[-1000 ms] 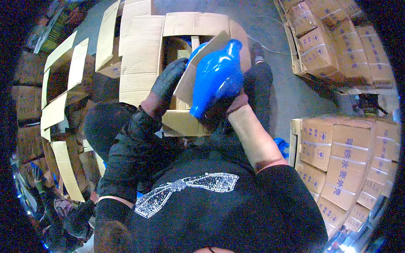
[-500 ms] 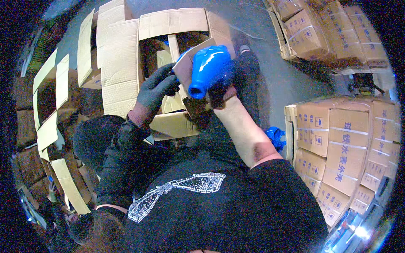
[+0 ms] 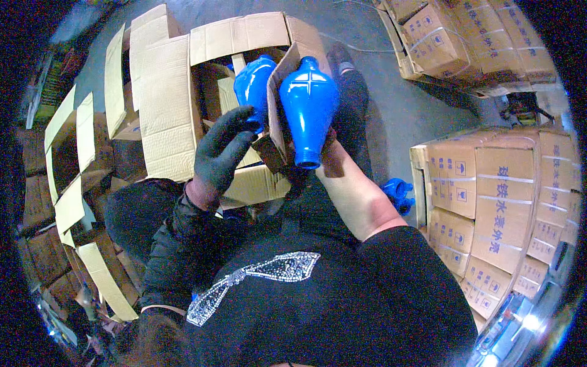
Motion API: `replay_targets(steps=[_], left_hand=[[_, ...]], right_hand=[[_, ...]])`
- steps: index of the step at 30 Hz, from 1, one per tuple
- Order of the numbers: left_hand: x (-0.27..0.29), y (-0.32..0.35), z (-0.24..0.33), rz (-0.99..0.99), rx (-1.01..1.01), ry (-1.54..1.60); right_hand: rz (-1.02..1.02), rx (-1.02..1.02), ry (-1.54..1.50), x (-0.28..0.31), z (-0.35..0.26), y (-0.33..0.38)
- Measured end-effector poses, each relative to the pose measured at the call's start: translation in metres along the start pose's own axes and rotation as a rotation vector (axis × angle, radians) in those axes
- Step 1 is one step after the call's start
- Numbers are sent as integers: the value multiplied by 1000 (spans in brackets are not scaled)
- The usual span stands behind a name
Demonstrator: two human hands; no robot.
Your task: Packing blue industrial or plumbing components into cardboard boxes with dividers.
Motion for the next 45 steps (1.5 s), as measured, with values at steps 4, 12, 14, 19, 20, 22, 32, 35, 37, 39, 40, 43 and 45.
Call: replay_targets(steps=[4, 12, 14, 19, 20, 22, 32, 35, 37, 39, 40, 43, 45], left_hand=[[-10, 7, 17, -75, -121, -163], [-26, 17, 37, -189, -461, -420], [-28, 19, 38, -201, -490, -458], [-28, 18, 27, -176, -428, -346], [-30, 16, 27, -180, -427, -341], [-26, 11, 19, -112, -244, -174], [2, -12, -28, 10, 193, 140], [-1, -13, -32, 7, 193, 119], [5, -10, -31, 27, 187, 114], [6, -10, -30, 40, 255, 51], [4, -11, -30, 32, 252, 54], [7, -11, -32, 61, 236, 86], [9, -11, -37, 72, 237, 138]], right_hand=[[-79, 28, 57, -10, -11, 3], [-235, 70, 168, -30, -33, 55], [-269, 83, 197, -35, -33, 54], [-351, 117, 266, -48, -29, 28], [-362, 124, 282, -51, -26, 26], [-383, 131, 300, -51, -25, 8], [-25, 144, 1280, 19, 24, 7], [-147, 218, 488, 31, 32, -4], [-145, 272, 1121, -3, 21, 0], [-118, 333, 1765, -8, 18, 1], [-88, 339, 1768, 3, 19, 0], [-55, 363, 1902, -11, 16, 0], [-43, 385, 2037, -17, 15, 0]])
Point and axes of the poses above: each hand's wrist, its own y-axis away from the middle knuckle, its own x-axis out of the back of the hand, z = x × y, the point moved 6 cm from there along -y, towards the middle knuckle, and after that the axes turned 6 degrees about y, right-handed, at the moved point
